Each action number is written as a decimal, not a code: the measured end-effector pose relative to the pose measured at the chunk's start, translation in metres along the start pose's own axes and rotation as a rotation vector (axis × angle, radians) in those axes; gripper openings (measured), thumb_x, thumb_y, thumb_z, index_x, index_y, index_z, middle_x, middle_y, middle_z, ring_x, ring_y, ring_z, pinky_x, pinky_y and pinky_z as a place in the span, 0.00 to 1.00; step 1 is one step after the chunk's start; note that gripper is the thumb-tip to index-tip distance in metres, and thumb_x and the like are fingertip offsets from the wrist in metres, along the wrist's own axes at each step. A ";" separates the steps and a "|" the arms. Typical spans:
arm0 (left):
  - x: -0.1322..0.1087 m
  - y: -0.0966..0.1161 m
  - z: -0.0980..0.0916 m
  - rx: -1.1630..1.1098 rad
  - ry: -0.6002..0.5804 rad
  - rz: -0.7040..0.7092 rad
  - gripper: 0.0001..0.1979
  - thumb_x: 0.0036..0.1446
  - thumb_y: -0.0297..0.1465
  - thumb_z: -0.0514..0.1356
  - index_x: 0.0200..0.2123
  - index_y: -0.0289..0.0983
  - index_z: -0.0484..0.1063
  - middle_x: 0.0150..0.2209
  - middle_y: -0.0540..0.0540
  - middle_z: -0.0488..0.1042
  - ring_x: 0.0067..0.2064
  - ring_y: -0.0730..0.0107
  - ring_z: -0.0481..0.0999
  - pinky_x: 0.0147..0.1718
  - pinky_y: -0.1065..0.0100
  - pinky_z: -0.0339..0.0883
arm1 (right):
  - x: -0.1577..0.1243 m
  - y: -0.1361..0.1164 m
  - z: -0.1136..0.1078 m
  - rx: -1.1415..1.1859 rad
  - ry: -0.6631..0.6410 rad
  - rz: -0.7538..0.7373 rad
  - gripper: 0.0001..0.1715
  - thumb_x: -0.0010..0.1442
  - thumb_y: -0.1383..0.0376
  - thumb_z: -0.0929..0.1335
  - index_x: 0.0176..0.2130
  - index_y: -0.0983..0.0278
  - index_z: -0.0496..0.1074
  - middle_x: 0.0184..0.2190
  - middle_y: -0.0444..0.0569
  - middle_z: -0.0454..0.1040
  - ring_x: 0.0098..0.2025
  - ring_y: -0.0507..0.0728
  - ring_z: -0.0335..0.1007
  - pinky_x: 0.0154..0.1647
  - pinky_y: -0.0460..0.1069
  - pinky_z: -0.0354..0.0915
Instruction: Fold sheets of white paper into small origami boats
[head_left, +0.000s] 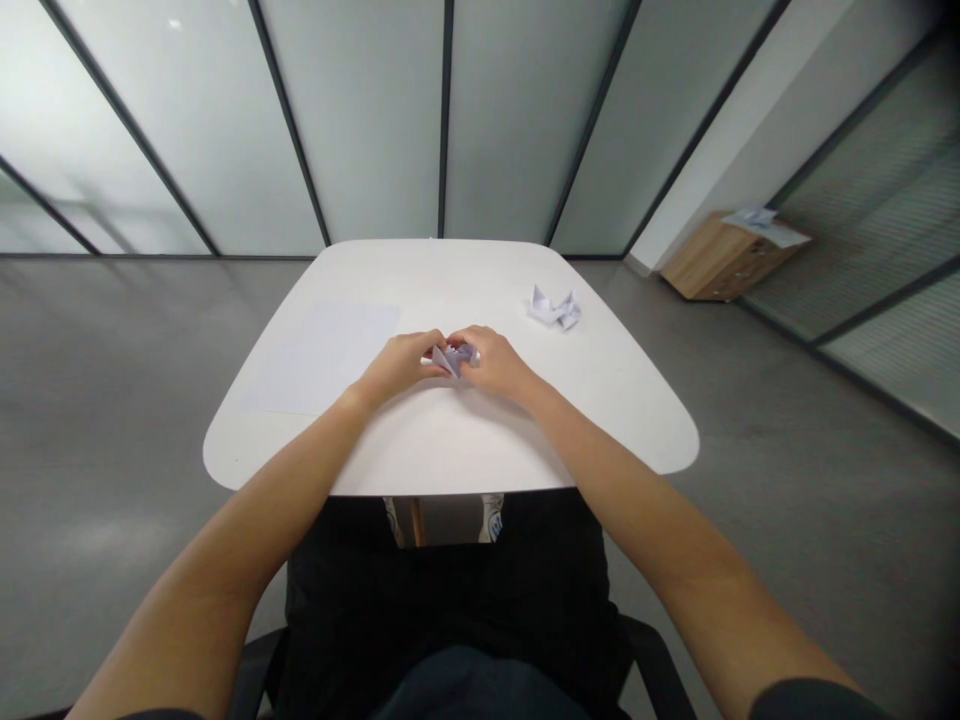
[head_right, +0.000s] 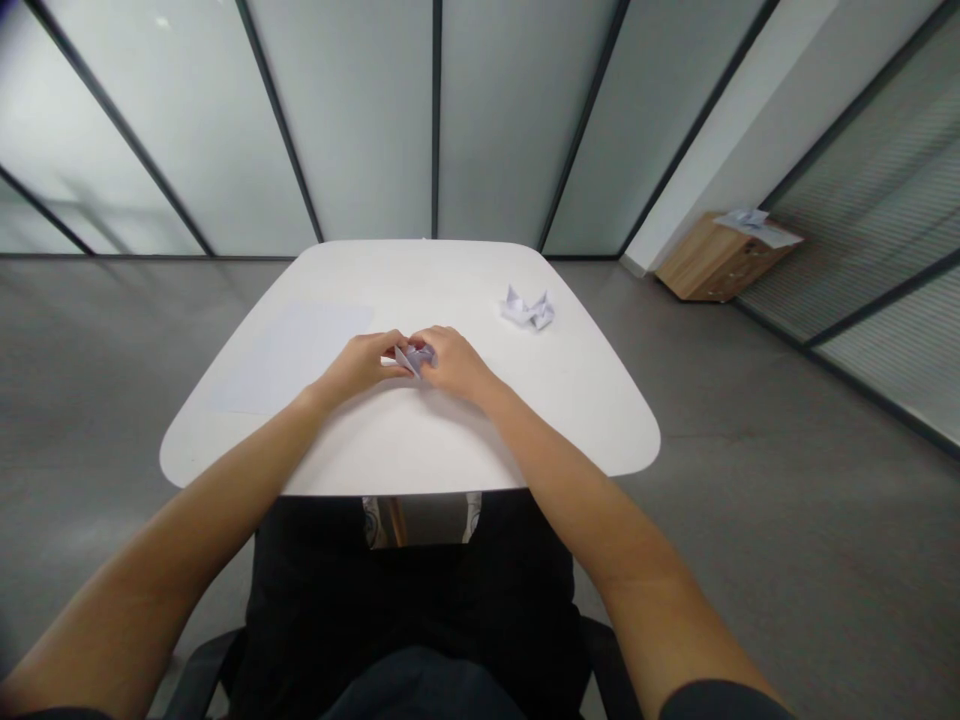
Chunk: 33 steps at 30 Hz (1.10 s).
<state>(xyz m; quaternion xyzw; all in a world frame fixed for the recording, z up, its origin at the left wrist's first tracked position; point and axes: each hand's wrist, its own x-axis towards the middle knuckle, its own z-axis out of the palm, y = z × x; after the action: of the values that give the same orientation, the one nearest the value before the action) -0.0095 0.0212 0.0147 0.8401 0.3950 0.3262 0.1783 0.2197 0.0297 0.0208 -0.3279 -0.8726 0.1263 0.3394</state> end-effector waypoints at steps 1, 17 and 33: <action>0.000 -0.001 -0.001 -0.003 -0.020 0.005 0.13 0.55 0.36 0.72 0.43 0.42 0.76 0.40 0.49 0.83 0.41 0.64 0.82 0.44 0.66 0.72 | 0.000 0.001 0.000 -0.001 -0.034 0.004 0.18 0.56 0.72 0.71 0.47 0.63 0.79 0.44 0.51 0.80 0.47 0.61 0.74 0.54 0.55 0.66; 0.002 -0.001 -0.001 0.033 -0.135 0.019 0.09 0.58 0.38 0.67 0.38 0.40 0.78 0.35 0.48 0.80 0.37 0.65 0.77 0.38 0.68 0.65 | 0.010 -0.015 -0.007 -0.268 -0.287 0.219 0.12 0.60 0.65 0.71 0.42 0.57 0.85 0.38 0.47 0.85 0.42 0.59 0.79 0.42 0.49 0.63; 0.001 -0.008 0.002 -0.084 -0.134 -0.012 0.09 0.57 0.39 0.69 0.33 0.40 0.77 0.36 0.49 0.82 0.37 0.68 0.77 0.39 0.68 0.65 | 0.034 -0.038 -0.020 -0.431 -0.522 0.258 0.12 0.63 0.61 0.71 0.45 0.58 0.82 0.44 0.52 0.85 0.44 0.61 0.80 0.39 0.49 0.63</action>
<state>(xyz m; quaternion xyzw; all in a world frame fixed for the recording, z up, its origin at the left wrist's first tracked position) -0.0122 0.0263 0.0096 0.8495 0.3732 0.2842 0.2414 0.1960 0.0234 0.0700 -0.4559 -0.8879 0.0606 0.0097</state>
